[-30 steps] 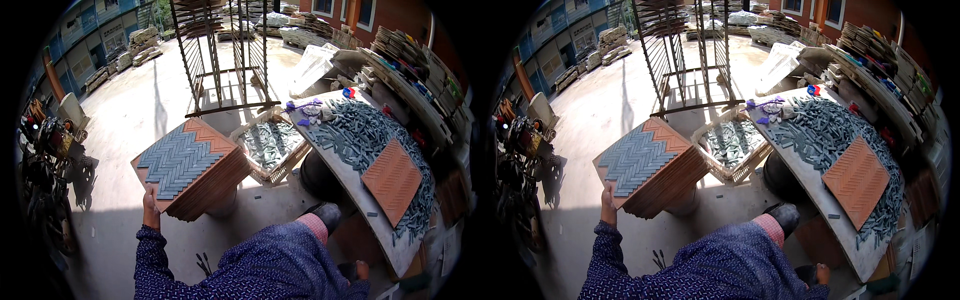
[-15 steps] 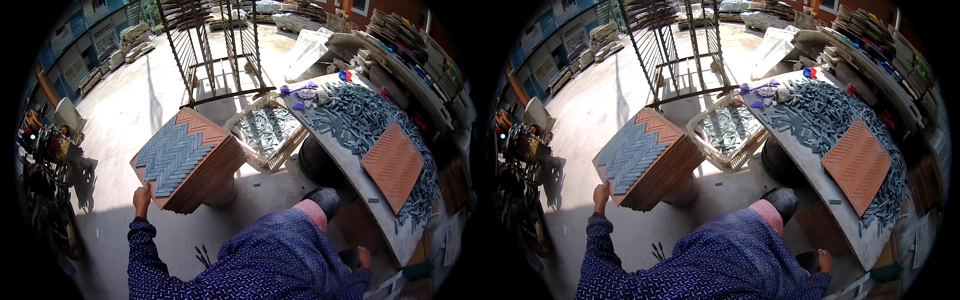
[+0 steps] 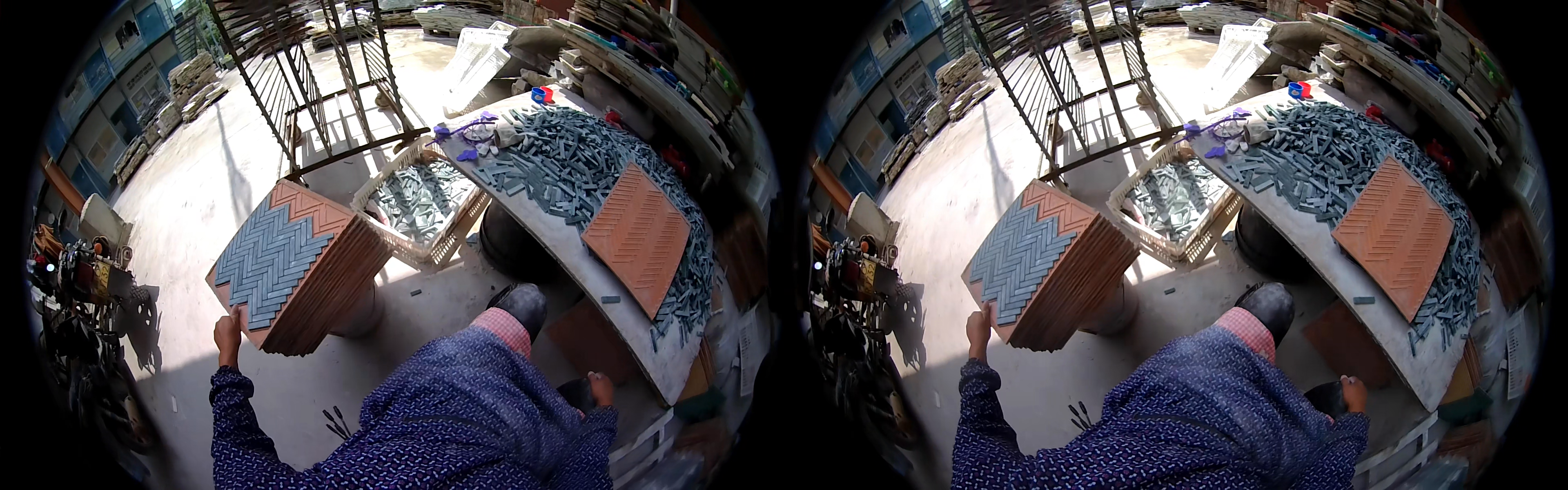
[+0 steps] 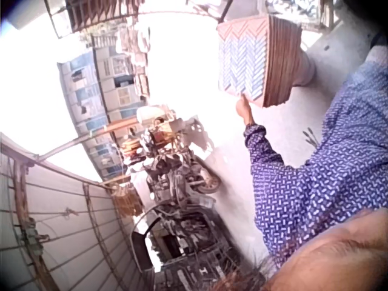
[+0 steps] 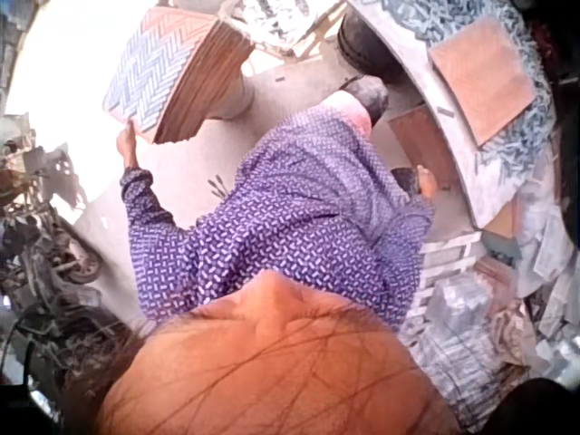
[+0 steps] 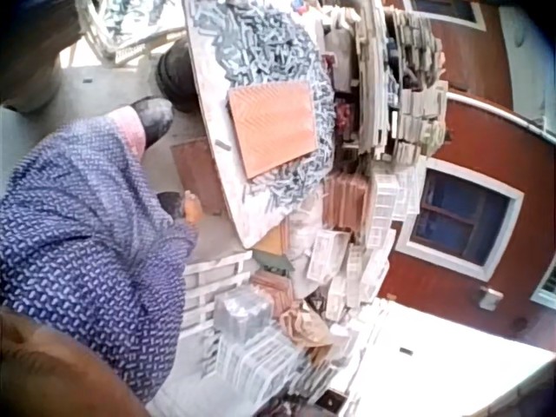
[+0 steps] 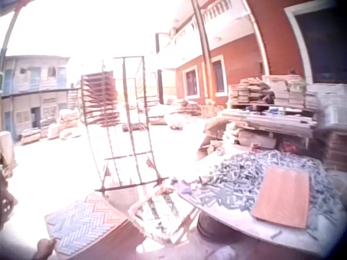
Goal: The person arranges small rectangular tiles by hand onto a wooden board, forming a herringbone pattern. They pick tiles from a nearby pile and place them one by one into the grooves of the board.
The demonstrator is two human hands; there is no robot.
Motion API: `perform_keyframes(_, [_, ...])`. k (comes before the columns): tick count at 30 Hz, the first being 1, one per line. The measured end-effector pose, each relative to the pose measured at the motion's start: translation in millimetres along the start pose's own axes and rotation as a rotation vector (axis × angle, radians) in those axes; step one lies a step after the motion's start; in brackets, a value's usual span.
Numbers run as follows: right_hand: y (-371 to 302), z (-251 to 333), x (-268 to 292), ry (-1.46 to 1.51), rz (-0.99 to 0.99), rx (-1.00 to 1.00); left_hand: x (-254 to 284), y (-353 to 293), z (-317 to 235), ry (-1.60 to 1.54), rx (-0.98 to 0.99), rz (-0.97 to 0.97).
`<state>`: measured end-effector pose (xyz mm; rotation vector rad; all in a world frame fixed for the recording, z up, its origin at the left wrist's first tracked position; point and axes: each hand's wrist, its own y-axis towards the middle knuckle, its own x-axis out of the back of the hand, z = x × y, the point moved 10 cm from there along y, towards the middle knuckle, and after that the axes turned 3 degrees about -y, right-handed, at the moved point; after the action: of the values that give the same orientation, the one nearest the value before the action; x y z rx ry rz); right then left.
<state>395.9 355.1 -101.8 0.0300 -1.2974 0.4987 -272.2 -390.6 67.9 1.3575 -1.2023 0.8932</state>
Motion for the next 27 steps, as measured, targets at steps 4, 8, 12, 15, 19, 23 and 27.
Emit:
perform_keyframes(4, [0.3, -10.0, -8.7, 0.023, -0.001, -0.036, -6.0, 17.7, 11.9, 0.119, -0.053, 0.117])
perform_keyframes(8, [-14.7, -2.3, 5.6, 0.04, 0.015, -0.078, 49.8, 69.4, -33.1, 0.212, 0.188, 0.296])
perform_keyframes(12, [-24.5, 2.0, 17.2, 0.076, -0.036, -0.137, 59.8, 93.4, -260.0, -0.009, -0.43, 0.029])
perform_keyframes(15, [-32.5, -8.3, 18.2, 0.109, -0.071, -0.157, 8.3, 74.2, -375.0, -0.096, -0.889, 0.048])
perform_keyframes(19, [-43.4, -27.7, 14.4, 0.172, -0.096, -0.177, -44.8, 84.1, -404.2, -0.012, -0.928, 0.333])
perform_keyframes(23, [-52.7, -27.0, 22.2, 0.154, -0.108, -0.221, -51.8, 72.5, -413.2, -0.099, -0.866, 0.509])
perform_keyframes(27, [-44.3, -12.4, 14.1, 0.132, -0.088, -0.193, -40.8, 81.0, -401.2, -0.199, -0.898, 0.391])
